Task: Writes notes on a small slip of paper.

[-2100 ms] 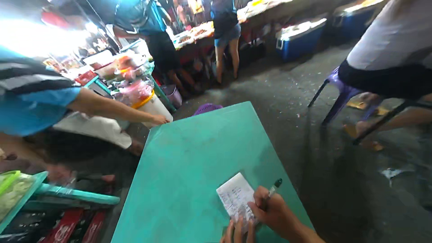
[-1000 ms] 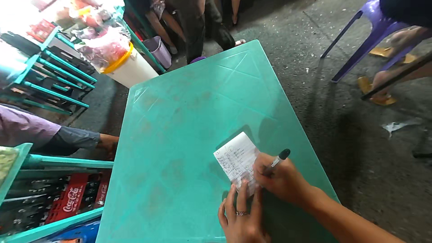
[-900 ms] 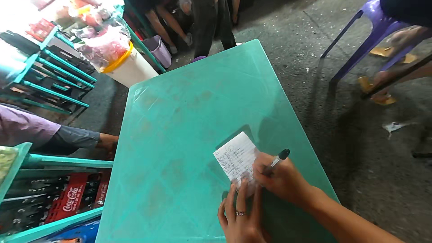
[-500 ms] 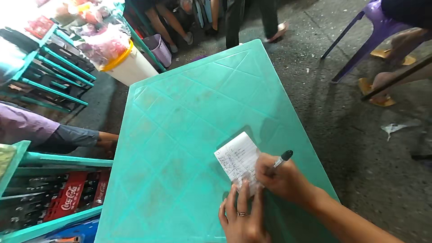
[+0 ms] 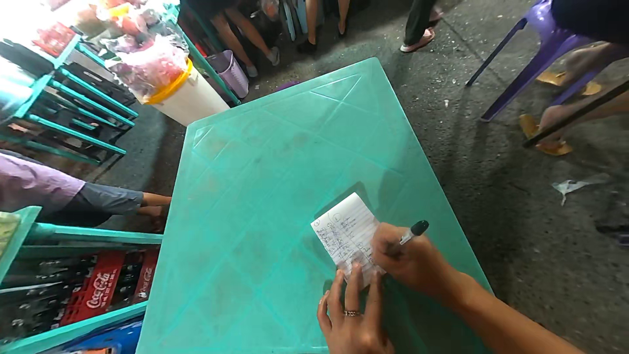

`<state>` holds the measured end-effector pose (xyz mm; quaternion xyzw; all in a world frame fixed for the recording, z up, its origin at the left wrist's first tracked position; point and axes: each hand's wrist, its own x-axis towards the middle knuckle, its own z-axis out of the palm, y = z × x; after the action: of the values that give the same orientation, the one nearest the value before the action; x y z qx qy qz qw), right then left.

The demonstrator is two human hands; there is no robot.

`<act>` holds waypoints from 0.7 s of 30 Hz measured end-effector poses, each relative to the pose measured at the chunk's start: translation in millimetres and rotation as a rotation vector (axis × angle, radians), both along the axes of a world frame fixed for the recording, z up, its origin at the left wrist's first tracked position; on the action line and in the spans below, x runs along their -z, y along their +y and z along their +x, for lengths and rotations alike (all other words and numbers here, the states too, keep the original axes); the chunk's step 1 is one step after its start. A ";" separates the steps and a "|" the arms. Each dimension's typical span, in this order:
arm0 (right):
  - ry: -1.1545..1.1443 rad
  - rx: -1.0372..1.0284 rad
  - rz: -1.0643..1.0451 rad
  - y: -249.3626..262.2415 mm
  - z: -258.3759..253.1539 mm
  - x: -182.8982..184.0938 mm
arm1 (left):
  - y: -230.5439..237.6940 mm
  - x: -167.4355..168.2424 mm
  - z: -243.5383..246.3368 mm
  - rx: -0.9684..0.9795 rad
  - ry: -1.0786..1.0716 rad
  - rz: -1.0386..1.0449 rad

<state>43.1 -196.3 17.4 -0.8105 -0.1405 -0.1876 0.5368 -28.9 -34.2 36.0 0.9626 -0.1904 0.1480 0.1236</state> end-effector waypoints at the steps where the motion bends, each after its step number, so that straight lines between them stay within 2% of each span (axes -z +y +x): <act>1: 0.001 0.001 0.016 0.0 -0.3 -0.3 | 0.0 -0.1 -0.7 -0.001 0.005 -0.002; 5: 0.003 0.084 0.141 -10.8 -0.4 -5.4 | 0.3 0.2 -0.1 0.007 0.017 -0.004; 9: 0.075 0.083 0.072 -13.3 -0.1 -3.6 | -0.6 -1.1 -1.0 -0.005 0.029 -0.006; 15: 0.021 0.122 -0.067 -8.9 0.5 2.0 | -0.2 0.1 -0.7 0.005 0.018 -0.011; 21: 0.022 0.090 -0.032 -10.4 -1.6 1.7 | 0.1 0.4 -0.9 0.001 0.016 -0.005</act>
<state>41.6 -206.7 15.7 -0.8265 -0.1009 -0.2005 0.5163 -29.8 -34.1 35.7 0.9633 -0.1898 0.1407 0.1274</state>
